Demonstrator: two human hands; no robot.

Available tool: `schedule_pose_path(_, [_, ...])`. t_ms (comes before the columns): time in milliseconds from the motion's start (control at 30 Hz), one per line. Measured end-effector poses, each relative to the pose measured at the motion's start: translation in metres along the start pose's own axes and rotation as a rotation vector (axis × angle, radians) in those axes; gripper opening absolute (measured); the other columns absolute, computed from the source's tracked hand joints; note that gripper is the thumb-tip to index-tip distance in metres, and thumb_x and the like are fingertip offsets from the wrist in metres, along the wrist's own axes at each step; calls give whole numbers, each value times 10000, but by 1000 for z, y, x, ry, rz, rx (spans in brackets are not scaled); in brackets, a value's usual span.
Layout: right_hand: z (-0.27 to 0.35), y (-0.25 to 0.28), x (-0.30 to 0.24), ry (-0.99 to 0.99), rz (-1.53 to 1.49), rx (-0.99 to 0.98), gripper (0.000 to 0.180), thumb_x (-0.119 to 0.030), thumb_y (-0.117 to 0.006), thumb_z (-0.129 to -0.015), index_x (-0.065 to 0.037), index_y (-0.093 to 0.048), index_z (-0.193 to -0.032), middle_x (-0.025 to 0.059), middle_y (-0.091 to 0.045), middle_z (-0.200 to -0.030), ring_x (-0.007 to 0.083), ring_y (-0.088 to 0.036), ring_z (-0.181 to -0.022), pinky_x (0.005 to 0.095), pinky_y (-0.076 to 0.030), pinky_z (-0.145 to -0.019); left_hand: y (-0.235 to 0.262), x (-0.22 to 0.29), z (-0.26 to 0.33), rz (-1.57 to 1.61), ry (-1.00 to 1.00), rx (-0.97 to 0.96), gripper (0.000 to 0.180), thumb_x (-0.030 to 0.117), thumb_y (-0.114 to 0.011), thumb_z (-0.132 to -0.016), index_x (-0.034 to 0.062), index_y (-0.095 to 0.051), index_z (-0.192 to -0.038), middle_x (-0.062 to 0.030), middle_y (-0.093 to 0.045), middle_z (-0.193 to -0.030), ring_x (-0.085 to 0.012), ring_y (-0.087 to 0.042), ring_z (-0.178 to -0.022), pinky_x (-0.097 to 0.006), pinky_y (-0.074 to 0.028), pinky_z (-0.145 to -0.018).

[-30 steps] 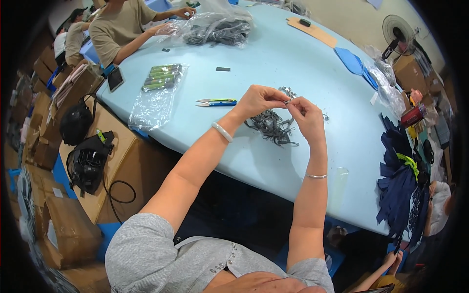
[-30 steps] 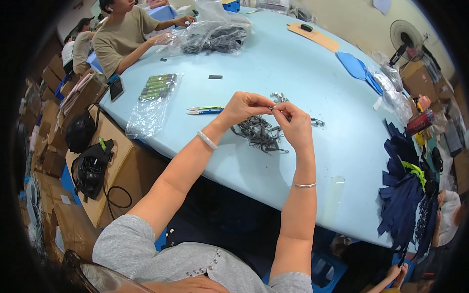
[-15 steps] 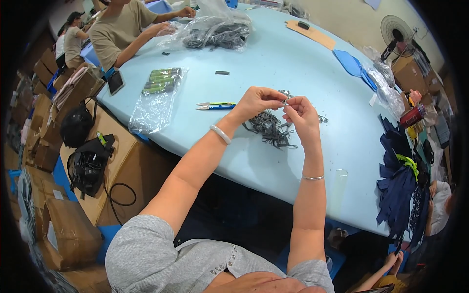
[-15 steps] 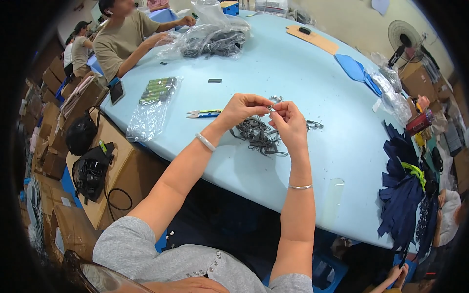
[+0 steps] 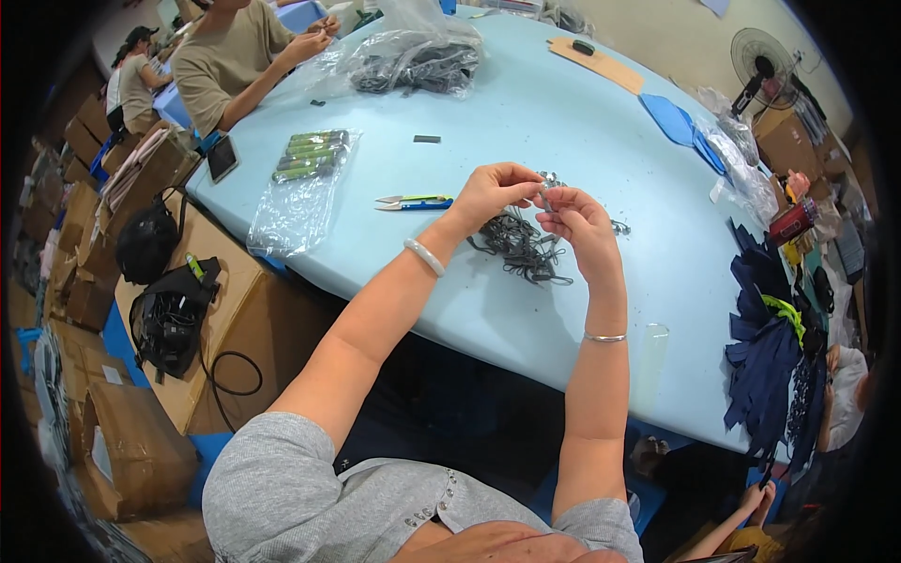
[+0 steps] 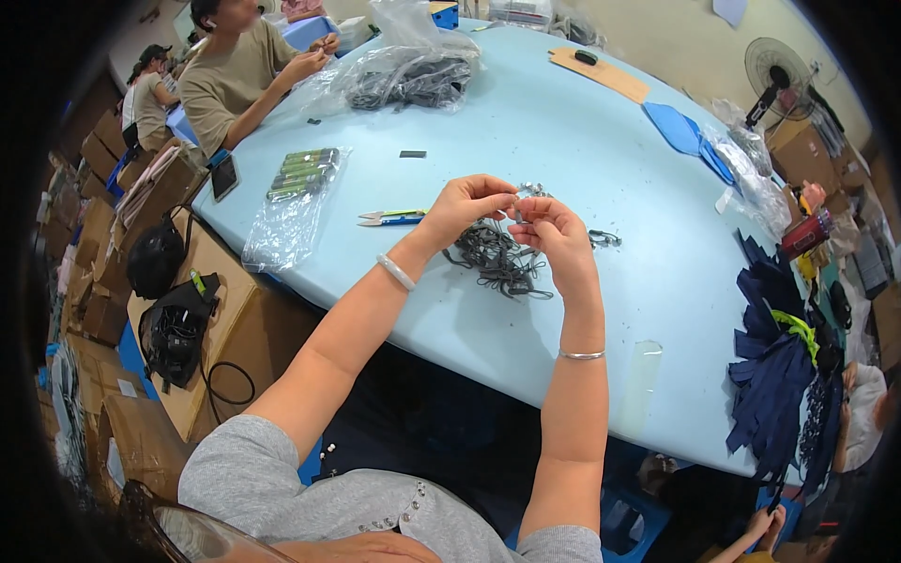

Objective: Threading small metal hardware loops onto black straps at an assembly table.

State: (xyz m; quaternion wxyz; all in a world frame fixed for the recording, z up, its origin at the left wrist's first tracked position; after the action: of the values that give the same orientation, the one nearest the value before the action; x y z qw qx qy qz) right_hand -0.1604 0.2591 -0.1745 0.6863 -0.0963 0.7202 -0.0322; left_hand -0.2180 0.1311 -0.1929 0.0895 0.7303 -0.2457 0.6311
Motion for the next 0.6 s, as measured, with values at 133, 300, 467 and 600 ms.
schedule_pose_path(133, [-1, -4, -1, 71, 38, -6, 183, -23, -579, -852, 62, -587, -1013, 100, -641, -929, 138, -625, -806, 240, -525, -739, 4, -2, -1, 45, -16, 19, 164, 106, -664, -841, 6, -645, -969, -64, -662, -886, -112, -625, -805, -246, -520, -703])
schedule_pose_path(300, [-3, -1, 4, 82, 132, 82, 153, -49, -634, -840, 41, -618, -963, 93, -657, -879, 126, -642, -772, 220, -531, -689, 5, -4, -1, -6, 4, 15, 161, 112, -670, -840, 5, -646, -958, -64, -661, -886, -109, -624, -810, -244, -521, -701])
schedule_pose_path(467, [-3, 10, 0, 145, 339, 236, 125, -81, -653, -840, 37, -634, -875, 80, -674, -768, 110, -647, -672, 210, -529, -609, -2, -2, -1, -8, 1, -16, 165, 139, -661, -854, 4, -662, -950, -49, -659, -887, -103, -614, -813, -247, -522, -712])
schedule_pose_path(600, [0, 11, -3, 132, 349, 284, 110, -70, -662, -822, 35, -636, -844, 76, -673, -734, 110, -648, -656, 210, -527, -599, -4, -2, 0, -46, -21, -15, 174, 151, -650, -865, 0, -672, -949, -40, -659, -891, -100, -608, -813, -252, -523, -726])
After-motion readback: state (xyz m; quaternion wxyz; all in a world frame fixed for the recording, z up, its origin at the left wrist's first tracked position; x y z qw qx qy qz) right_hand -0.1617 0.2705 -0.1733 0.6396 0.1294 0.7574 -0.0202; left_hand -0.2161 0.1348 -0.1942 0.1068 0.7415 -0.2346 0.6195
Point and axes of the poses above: each hand's wrist, its own z-axis away from the middle knuckle, its own y-axis out of the back of the hand, x = y × z, the point moved 8 cm from there along -z, towards the middle knuckle
